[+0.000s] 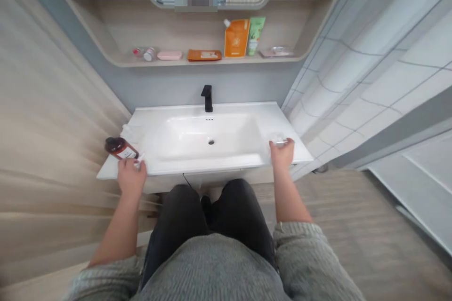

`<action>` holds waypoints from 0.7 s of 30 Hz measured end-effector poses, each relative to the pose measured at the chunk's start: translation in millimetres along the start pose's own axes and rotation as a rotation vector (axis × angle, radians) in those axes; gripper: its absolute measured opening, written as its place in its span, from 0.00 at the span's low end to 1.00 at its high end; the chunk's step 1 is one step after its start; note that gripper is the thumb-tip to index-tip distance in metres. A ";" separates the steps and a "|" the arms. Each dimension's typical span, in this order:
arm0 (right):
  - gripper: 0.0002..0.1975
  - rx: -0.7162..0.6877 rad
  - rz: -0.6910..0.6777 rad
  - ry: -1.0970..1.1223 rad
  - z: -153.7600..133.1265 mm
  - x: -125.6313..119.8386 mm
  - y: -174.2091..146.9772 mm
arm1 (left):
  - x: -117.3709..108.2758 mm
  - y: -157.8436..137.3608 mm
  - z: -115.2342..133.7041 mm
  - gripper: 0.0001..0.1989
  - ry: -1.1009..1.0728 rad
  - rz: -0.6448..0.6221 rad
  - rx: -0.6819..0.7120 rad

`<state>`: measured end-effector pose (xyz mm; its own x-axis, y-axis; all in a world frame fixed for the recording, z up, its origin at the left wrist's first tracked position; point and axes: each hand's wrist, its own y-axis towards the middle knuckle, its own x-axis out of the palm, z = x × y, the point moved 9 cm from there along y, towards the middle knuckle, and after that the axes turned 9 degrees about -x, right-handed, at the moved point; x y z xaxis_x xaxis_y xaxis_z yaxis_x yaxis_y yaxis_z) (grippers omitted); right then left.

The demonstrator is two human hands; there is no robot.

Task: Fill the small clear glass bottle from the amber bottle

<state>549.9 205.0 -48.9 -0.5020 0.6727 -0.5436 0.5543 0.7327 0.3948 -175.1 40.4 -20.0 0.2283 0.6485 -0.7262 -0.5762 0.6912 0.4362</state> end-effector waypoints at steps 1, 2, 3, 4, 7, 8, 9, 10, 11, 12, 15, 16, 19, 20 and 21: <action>0.41 0.027 0.001 -0.014 1.3 0.7 3.1 | 1.2 -1.6 0.6 0.07 -0.006 -0.004 0.022; 0.42 0.052 -0.001 -0.025 2.8 1.3 7.0 | 2.4 -3.6 1.2 0.07 -0.009 -0.010 0.042; 0.43 0.072 -0.005 -0.034 4.3 2.1 11.4 | 3.5 -5.6 1.3 0.08 -0.008 -0.017 0.058; 0.43 0.087 -0.012 -0.041 5.6 2.9 16.2 | 4.7 -7.5 0.9 0.08 -0.004 -0.026 0.068; 0.45 0.100 -0.023 -0.068 7.6 4.7 29.8 | 7.7 -11.5 -2.0 0.13 0.007 -0.057 0.071; 0.45 0.096 -0.024 -0.079 7.6 5.4 33.4 | 8.0 -12.4 -2.6 0.14 0.005 -0.063 0.071; 0.45 0.089 -0.025 -0.089 7.3 6.2 36.3 | 8.0 -13.4 -2.6 0.15 0.002 -0.065 0.075; 0.45 0.078 -0.026 -0.099 6.6 7.1 38.6 | 7.5 -14.4 -2.0 0.16 0.000 -0.063 0.082; 0.46 0.066 -0.027 -0.108 6.1 8.1 40.2 | 6.7 -15.7 -0.9 0.16 -0.001 -0.058 0.091; 0.46 0.053 -0.028 -0.114 5.7 9.1 41.1 | 5.6 -17.2 0.3 0.17 -0.001 -0.053 0.099; 0.51 0.033 -0.013 -0.106 7.8 10.2 40.8 | -0.5 -20.5 0.1 0.17 0.004 -0.035 0.093; 0.52 0.029 0.000 -0.096 9.1 9.8 40.4 | -4.1 -20.0 -1.7 0.17 0.003 -0.025 0.085; 0.54 0.000 0.049 -0.070 9.6 6.9 40.7 | -24.3 -6.7 -17.3 0.19 -0.004 0.082 -0.007; 0.54 -0.018 0.067 -0.065 8.2 5.2 41.3 | -33.2 2.0 -25.9 0.21 -0.013 0.141 -0.070; 0.53 -0.040 0.088 -0.060 5.8 2.5 41.6 | -41.4 12.3 -34.5 0.26 -0.031 0.197 -0.139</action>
<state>575.5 236.5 -38.2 -0.4112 0.7283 -0.5481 0.5673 0.6752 0.4715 -218.8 11.1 -2.9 0.1234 0.7771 -0.6171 -0.7140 0.5014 0.4887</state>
